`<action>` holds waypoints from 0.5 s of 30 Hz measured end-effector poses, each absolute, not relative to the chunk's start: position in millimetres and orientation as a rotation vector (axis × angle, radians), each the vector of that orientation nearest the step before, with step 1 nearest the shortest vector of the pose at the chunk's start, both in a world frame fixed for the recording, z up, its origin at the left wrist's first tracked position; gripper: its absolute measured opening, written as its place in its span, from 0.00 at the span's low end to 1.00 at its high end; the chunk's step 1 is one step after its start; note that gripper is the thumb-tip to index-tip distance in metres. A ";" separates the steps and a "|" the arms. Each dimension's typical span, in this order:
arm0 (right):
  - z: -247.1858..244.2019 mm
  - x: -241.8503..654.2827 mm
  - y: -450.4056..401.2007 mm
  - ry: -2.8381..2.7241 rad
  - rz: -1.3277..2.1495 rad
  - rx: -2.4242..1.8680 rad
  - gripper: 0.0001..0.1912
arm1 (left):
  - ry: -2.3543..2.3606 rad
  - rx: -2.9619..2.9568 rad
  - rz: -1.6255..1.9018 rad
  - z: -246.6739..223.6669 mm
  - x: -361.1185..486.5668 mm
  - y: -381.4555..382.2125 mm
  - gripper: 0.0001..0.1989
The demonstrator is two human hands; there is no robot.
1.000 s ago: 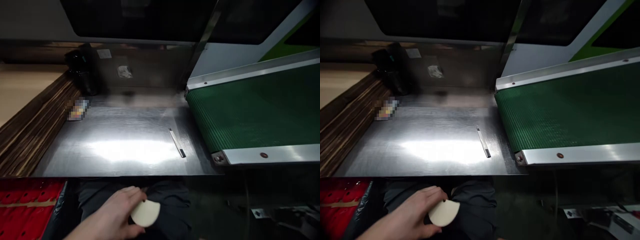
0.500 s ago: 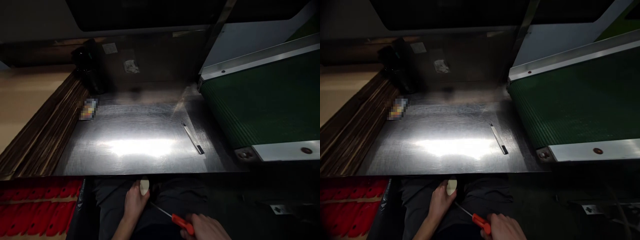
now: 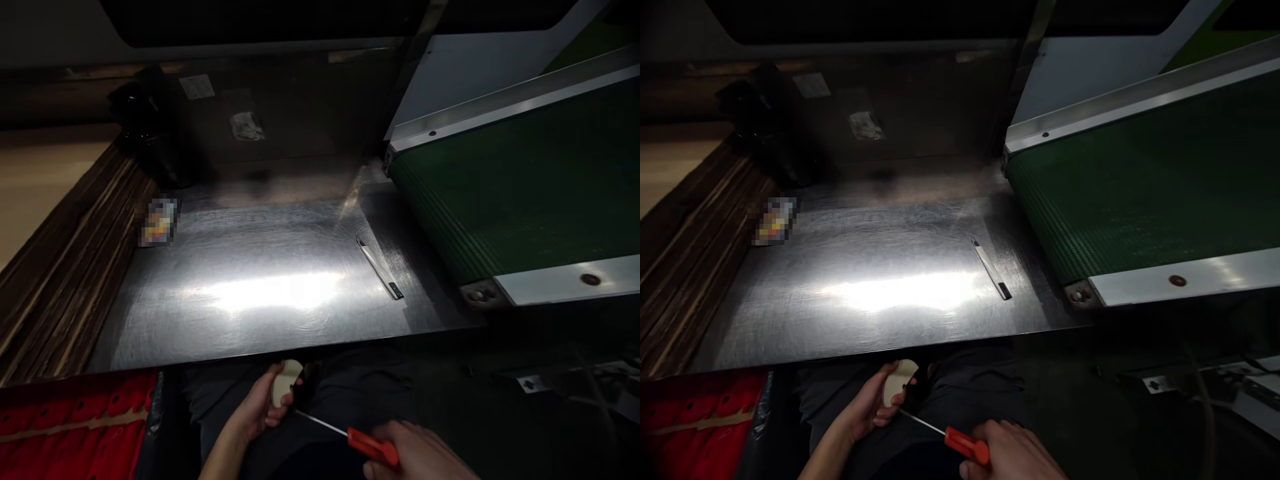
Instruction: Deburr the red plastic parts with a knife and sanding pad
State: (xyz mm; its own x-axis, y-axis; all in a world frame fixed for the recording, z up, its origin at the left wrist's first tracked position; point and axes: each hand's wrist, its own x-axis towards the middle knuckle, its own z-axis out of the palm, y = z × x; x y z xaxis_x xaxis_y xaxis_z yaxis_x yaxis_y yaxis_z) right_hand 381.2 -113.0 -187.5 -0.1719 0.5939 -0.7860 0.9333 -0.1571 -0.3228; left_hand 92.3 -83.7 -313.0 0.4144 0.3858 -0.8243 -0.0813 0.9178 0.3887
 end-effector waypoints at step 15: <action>-183.2 475.5 -102.9 1.835 -1.434 2.228 0.06 | 0.859 0.636 0.386 -312.0 95.1 -99.9 0.33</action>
State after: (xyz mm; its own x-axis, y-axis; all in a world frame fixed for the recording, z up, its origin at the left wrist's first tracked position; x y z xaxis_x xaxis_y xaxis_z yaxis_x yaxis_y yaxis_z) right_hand 475.5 -102.9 -183.2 -0.0426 0.8223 -0.5675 0.7494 -0.3493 -0.5625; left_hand 95.1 -99.9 -312.0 0.6018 0.5534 -0.5758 -0.0634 0.7518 0.6563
